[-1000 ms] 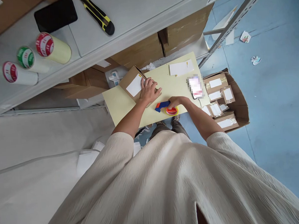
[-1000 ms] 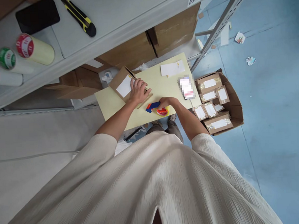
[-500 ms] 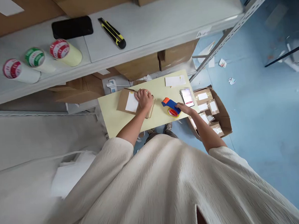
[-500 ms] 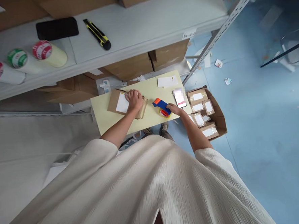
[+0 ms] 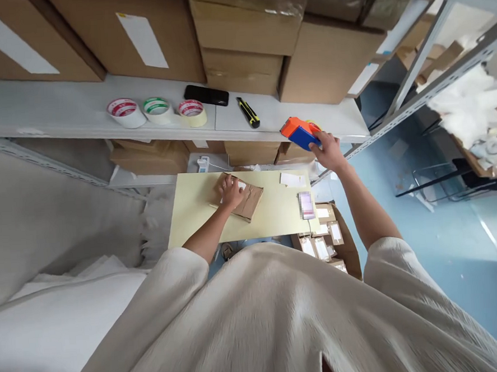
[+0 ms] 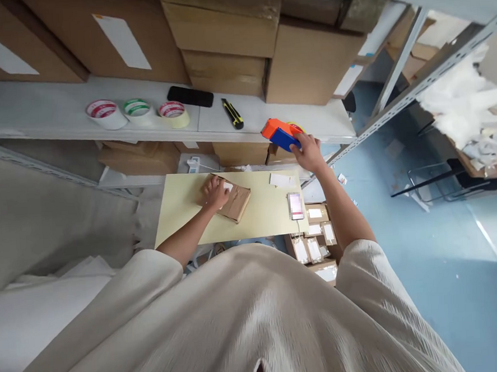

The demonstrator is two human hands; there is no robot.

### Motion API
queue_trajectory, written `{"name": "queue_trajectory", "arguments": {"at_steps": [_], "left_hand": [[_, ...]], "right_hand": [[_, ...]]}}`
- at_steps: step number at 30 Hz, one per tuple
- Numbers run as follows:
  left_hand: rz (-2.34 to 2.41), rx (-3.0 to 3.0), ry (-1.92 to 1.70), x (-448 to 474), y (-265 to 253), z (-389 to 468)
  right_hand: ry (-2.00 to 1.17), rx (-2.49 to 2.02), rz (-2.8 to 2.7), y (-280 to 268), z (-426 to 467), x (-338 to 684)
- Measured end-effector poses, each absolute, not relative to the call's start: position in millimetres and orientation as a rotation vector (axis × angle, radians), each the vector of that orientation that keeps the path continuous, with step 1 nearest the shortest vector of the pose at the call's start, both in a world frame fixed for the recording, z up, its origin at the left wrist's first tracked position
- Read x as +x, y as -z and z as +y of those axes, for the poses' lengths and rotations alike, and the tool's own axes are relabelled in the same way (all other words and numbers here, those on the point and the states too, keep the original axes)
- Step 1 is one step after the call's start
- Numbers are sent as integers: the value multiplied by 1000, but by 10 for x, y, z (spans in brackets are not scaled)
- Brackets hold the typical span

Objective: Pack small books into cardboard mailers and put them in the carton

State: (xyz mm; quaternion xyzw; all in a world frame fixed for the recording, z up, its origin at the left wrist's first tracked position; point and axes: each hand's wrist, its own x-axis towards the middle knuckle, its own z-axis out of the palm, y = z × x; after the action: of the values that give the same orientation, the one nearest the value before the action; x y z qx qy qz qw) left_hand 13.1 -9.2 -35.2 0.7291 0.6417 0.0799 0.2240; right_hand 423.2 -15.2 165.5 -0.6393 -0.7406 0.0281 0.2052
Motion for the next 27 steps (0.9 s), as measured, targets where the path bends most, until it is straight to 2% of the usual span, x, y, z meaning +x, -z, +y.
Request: {"name": "queue_trajectory", "arguments": {"at_steps": [4,12,16,20,22,27], "left_hand": [[1851,1921,-225,-116,358,-90],[1887,1834,-237,-518,374,-81],[1832,1818,-195,-661,376,-36],[1764,1831,-199,-711,367,60],[1739,1834,-225,-695,364,133],[1715,1813,-292,-616,382,358]], "right_hand": [[121,-1851,-2145,-1821,358,4188],[86,-2000,-2051,-1596,973,4113],[144,-1944,-1971,-1506,926,4067],[202,-1821,-1869,-1247,508,3754],[-8,-1782,-1861,-964,218,3463],[-911,-1983,-1418,-64,-418,2639]]}}
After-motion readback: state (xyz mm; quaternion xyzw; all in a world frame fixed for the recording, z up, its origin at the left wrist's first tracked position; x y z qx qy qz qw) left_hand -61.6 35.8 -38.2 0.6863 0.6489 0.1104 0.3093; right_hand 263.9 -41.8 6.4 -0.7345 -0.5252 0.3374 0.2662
